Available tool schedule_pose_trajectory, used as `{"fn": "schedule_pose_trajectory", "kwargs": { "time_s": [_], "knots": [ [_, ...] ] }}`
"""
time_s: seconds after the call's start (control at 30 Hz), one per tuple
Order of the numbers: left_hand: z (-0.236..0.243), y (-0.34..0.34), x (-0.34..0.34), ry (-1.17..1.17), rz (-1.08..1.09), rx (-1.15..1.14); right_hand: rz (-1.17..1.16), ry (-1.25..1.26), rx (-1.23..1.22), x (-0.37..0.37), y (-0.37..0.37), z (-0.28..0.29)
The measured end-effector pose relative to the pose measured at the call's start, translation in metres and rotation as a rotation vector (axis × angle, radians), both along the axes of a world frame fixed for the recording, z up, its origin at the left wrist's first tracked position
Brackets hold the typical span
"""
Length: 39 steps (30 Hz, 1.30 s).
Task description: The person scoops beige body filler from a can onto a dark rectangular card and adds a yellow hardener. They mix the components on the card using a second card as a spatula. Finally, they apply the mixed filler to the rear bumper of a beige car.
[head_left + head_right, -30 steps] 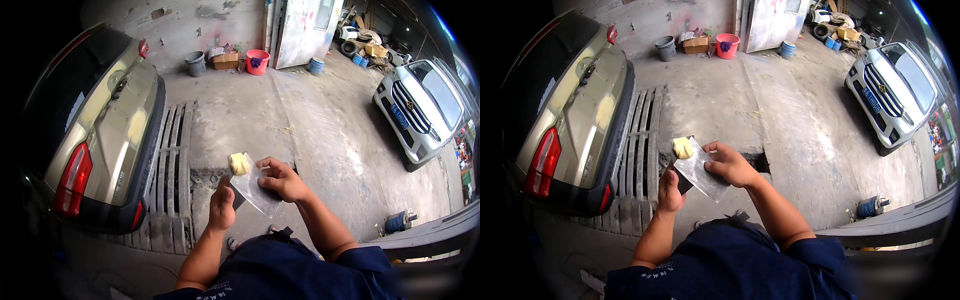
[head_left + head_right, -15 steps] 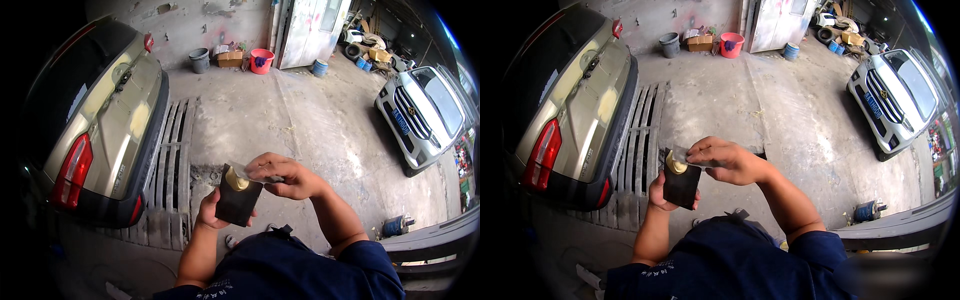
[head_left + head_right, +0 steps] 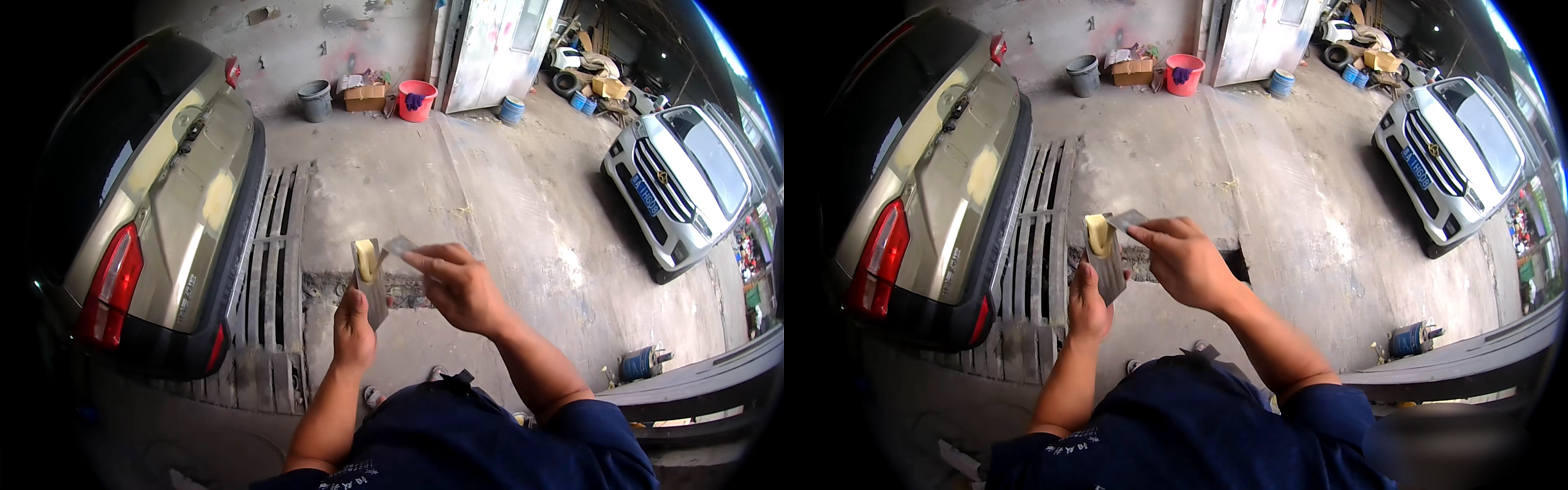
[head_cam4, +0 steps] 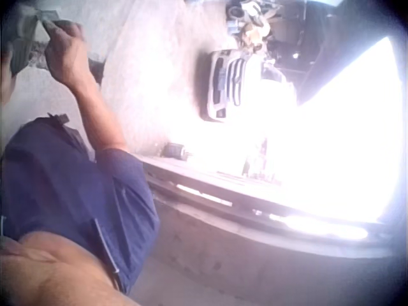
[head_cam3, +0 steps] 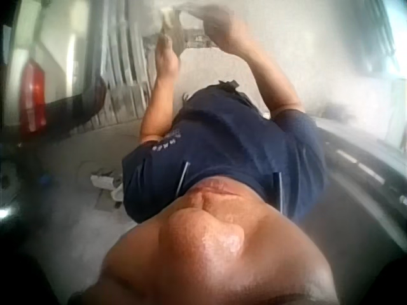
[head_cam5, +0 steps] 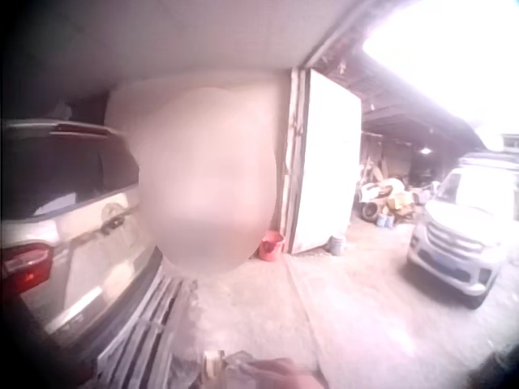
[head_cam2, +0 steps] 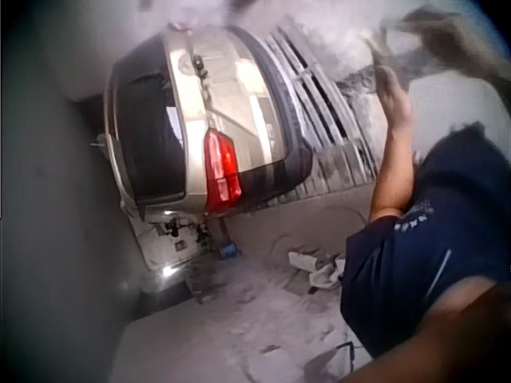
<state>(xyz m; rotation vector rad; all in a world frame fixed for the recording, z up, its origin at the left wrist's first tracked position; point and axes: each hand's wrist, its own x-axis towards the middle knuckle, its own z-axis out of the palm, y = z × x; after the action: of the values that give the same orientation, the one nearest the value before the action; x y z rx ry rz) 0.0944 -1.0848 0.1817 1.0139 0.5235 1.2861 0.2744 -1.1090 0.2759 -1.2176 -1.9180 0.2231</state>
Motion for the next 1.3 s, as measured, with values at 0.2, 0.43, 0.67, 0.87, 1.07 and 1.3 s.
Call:
{"fn": "schedule_pose_trajectory", "kwargs": {
  "time_s": [0.2, 0.43, 0.67, 0.87, 1.07, 1.3],
  "knots": [
    [0.013, 0.012, -0.014, -0.179, -0.077, -0.138, 0.157, -0.072, 0.002, -0.003, -0.011, -0.019],
    [0.005, 0.013, -0.044, -0.517, -0.893, -0.356, 0.455, -0.048, 0.093, 0.012, 0.007, 0.020],
    [0.020, 0.001, -0.041, -0.576, -0.782, -0.328, 0.366, 0.090, -0.018, 0.039, 0.015, -0.014],
    [0.040, 0.008, -0.035, -0.228, -0.258, -0.035, 0.317, 1.016, -0.808, 0.001, -0.017, -0.061],
    [0.024, 0.009, -0.046, 0.322, -0.020, 0.452, 0.411, 1.247, -0.835, -0.037, 0.011, -0.045],
    [0.025, 0.017, -0.109, -0.146, -0.578, -0.258, 0.732, 0.903, -0.311, -0.033, 0.030, -0.009]
  ]
}}
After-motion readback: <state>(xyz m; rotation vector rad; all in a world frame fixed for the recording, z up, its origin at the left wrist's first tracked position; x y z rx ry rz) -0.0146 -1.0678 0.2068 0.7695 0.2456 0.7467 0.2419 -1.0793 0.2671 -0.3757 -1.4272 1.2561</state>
